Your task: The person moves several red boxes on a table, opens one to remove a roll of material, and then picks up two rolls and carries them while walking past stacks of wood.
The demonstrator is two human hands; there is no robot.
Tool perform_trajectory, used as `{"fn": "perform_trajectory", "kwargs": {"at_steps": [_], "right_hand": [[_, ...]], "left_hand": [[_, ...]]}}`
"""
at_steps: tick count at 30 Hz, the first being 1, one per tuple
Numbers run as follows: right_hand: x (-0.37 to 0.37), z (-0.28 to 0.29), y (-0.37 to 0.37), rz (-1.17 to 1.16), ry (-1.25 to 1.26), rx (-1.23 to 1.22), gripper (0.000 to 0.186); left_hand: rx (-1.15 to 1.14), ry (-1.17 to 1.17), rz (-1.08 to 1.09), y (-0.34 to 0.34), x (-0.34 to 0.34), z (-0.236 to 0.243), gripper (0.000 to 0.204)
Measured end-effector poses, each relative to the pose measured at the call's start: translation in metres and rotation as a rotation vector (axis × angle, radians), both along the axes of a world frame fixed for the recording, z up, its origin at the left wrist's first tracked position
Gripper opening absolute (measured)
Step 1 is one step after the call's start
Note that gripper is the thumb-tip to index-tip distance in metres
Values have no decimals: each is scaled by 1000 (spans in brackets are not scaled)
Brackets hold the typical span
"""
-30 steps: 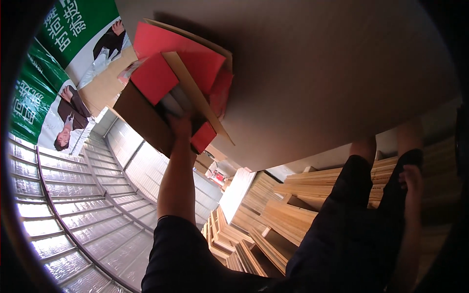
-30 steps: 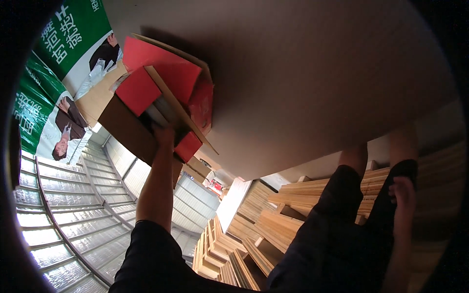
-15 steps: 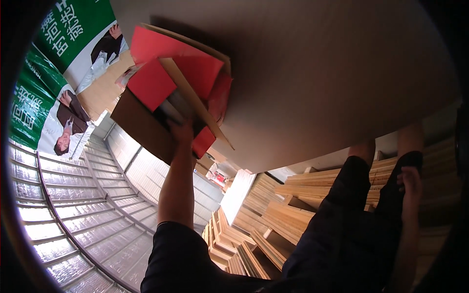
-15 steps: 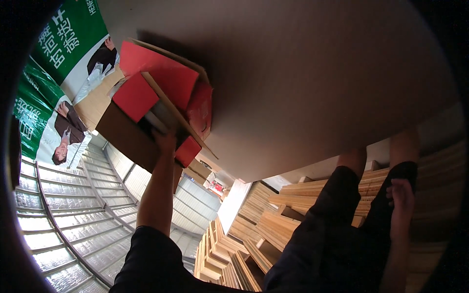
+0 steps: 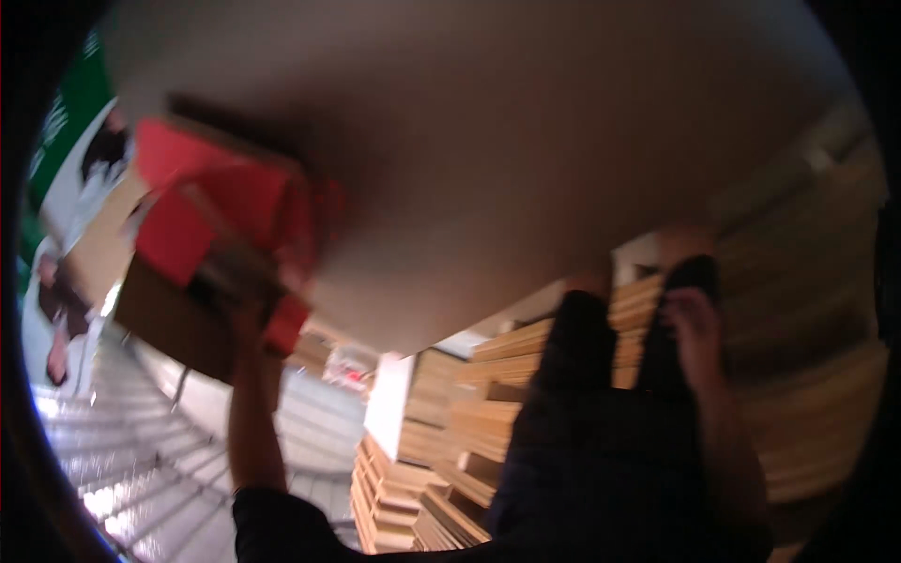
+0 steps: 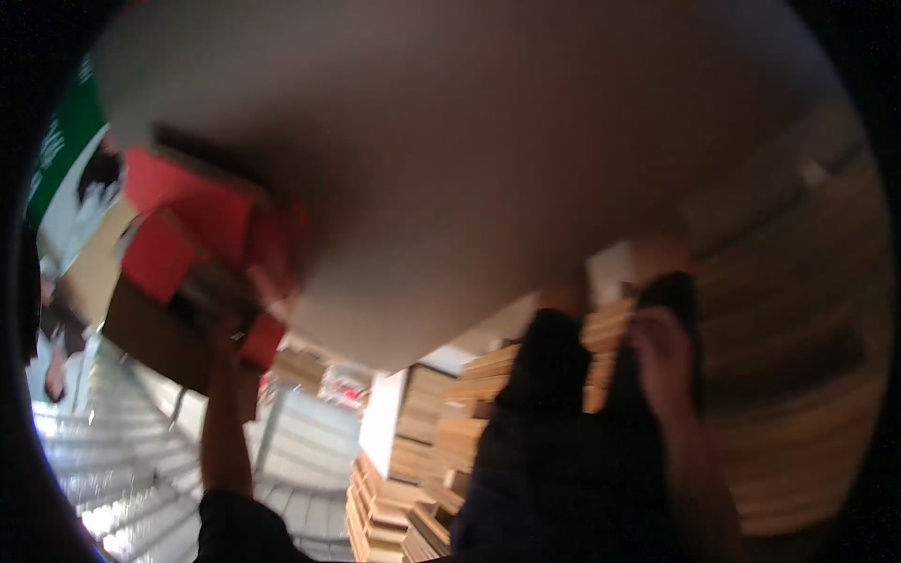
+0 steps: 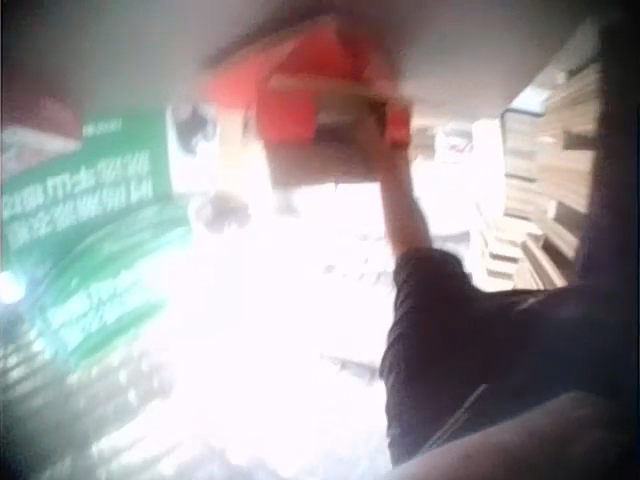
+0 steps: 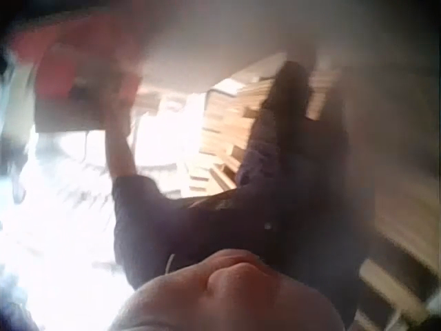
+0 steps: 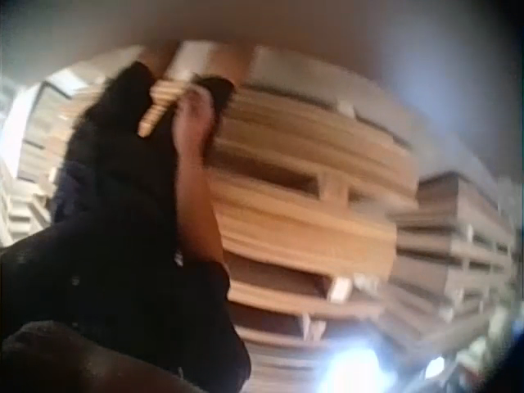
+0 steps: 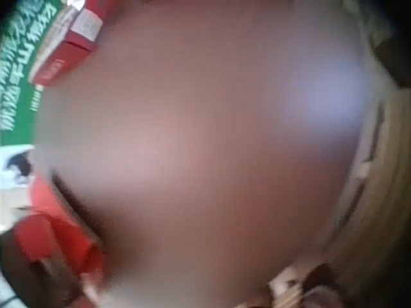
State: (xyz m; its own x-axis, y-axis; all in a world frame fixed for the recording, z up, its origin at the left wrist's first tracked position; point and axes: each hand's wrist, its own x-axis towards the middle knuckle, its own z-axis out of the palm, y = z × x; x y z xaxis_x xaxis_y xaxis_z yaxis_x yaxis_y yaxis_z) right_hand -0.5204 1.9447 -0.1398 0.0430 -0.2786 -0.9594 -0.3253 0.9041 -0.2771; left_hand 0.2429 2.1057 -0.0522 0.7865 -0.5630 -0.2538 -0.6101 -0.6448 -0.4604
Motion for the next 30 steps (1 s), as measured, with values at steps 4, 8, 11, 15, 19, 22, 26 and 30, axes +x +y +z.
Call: {"fn": "perform_trajectory", "kwargs": {"at_steps": [4, 8, 11, 15, 19, 22, 26, 30], "right_hand": [[18, -8, -4, 96, 28, -55, 10], [28, 6, -23, 209, 127, -67, 9], [31, 12, -34, 230, 192, -61, 10], [29, 8, -33, 262, 238, -100, 9], [28, 11, -28, 323, 279, -83, 9], [30, 9, -17, 323, 320, -160, 7], [44, 4, -15, 362, 309, -149, 5], [48, -10, 2, 347, 259, -99, 14]], "left_hand": [[-322, 160, 330, 9, -45, -41, 75], [-439, 256, 482, 6, -72, -75, 74], [-470, 310, 535, 0, -86, -95, 73], [-519, 353, 585, -8, -95, -101, 73], [-555, 427, 607, -25, -90, -116, 73], [-592, 487, 621, -41, -80, -131, 73], [-630, 506, 629, -52, -61, -122, 74], [-721, 536, 646, -66, -20, -63, 75]]}}
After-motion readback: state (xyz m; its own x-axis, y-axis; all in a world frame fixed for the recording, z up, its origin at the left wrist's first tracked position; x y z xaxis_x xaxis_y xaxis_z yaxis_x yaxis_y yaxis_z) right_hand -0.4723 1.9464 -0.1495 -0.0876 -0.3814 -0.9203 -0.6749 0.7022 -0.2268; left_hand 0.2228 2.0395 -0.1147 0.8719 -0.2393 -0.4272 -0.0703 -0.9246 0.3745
